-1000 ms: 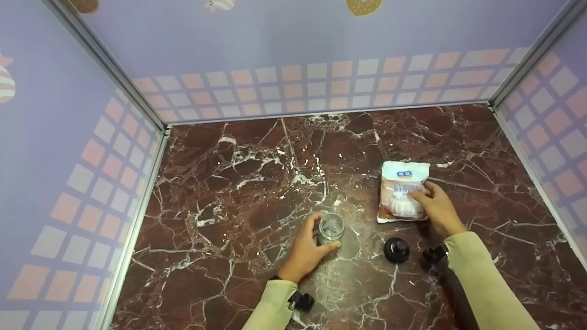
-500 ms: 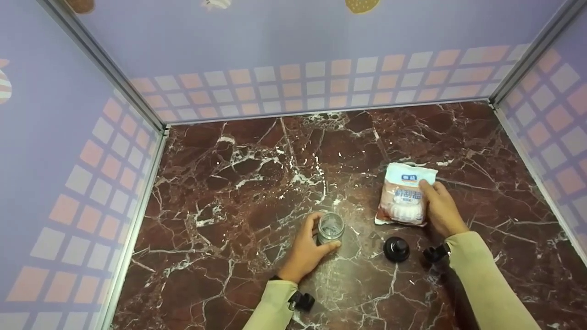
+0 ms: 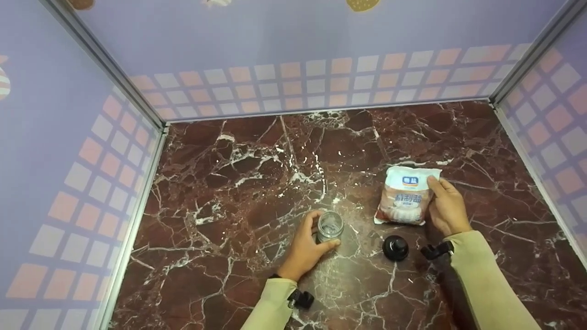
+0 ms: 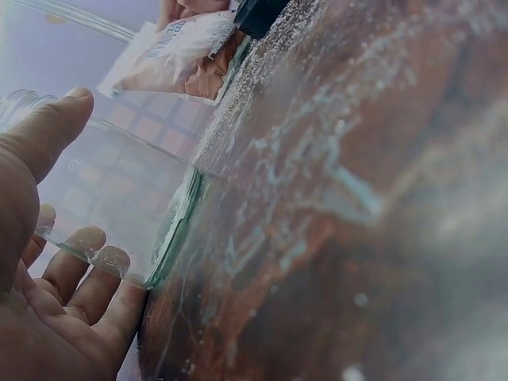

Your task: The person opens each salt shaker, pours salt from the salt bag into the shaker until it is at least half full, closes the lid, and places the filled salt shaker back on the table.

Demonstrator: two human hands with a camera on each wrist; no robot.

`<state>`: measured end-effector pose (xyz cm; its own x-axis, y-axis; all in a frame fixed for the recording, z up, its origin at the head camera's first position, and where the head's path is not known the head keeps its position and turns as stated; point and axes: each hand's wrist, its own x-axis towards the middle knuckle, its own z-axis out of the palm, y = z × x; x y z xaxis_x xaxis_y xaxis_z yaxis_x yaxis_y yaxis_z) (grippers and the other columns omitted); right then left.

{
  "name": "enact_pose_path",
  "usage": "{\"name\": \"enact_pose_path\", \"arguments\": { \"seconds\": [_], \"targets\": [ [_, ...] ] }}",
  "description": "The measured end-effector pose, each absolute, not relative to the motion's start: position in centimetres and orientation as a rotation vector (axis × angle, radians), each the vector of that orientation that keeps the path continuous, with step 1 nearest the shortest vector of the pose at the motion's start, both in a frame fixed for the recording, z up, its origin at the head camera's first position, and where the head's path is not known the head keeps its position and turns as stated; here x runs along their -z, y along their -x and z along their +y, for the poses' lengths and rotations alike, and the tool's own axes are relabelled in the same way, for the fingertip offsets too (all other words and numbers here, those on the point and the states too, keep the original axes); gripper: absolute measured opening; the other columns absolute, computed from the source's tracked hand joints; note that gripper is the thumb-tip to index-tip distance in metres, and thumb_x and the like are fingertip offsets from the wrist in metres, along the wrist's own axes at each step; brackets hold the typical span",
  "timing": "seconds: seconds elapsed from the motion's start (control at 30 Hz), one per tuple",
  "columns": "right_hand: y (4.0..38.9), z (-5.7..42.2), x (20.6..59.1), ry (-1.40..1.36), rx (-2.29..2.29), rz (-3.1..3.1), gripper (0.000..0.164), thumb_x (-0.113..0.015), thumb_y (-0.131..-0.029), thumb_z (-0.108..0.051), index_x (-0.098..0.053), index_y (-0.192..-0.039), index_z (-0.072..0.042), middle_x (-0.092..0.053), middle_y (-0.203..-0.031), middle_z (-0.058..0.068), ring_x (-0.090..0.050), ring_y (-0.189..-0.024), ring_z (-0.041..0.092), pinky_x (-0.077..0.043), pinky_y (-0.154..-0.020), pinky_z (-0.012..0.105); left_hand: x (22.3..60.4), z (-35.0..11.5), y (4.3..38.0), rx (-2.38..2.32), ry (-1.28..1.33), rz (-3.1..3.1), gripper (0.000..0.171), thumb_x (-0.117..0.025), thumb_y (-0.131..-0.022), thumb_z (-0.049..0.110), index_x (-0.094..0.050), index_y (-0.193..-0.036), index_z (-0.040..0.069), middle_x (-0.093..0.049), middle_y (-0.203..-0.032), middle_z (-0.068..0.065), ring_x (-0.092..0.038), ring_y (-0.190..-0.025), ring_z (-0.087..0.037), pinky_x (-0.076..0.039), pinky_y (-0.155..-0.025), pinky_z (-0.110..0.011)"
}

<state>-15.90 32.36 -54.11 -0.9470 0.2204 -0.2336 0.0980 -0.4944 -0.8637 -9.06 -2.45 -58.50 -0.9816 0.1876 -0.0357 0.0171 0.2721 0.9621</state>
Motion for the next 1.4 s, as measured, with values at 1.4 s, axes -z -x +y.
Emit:
{"name": "enact_pose_path", "arguments": {
  "seconds": [1.4],
  "targets": [
    [5.1,20.4,47.2,-0.036,-2.11,-1.259,0.022,-0.058,-0.102,0.0,-0.065,-0.105,0.02,-0.076,-0.098,0.02,-0.074,-0.08,0.023,-0.064,-0.066,0.035,51.1,-2.7,7.2,-2.076,-0.666,2.586,0.055,-0.071,-0.094,0.017,-0.049,-0.144,0.01,-0.055,-0.141,-0.01,-0.051,-0.131,-0.021,-0.04,-0.115,-0.05]
  ]
}}
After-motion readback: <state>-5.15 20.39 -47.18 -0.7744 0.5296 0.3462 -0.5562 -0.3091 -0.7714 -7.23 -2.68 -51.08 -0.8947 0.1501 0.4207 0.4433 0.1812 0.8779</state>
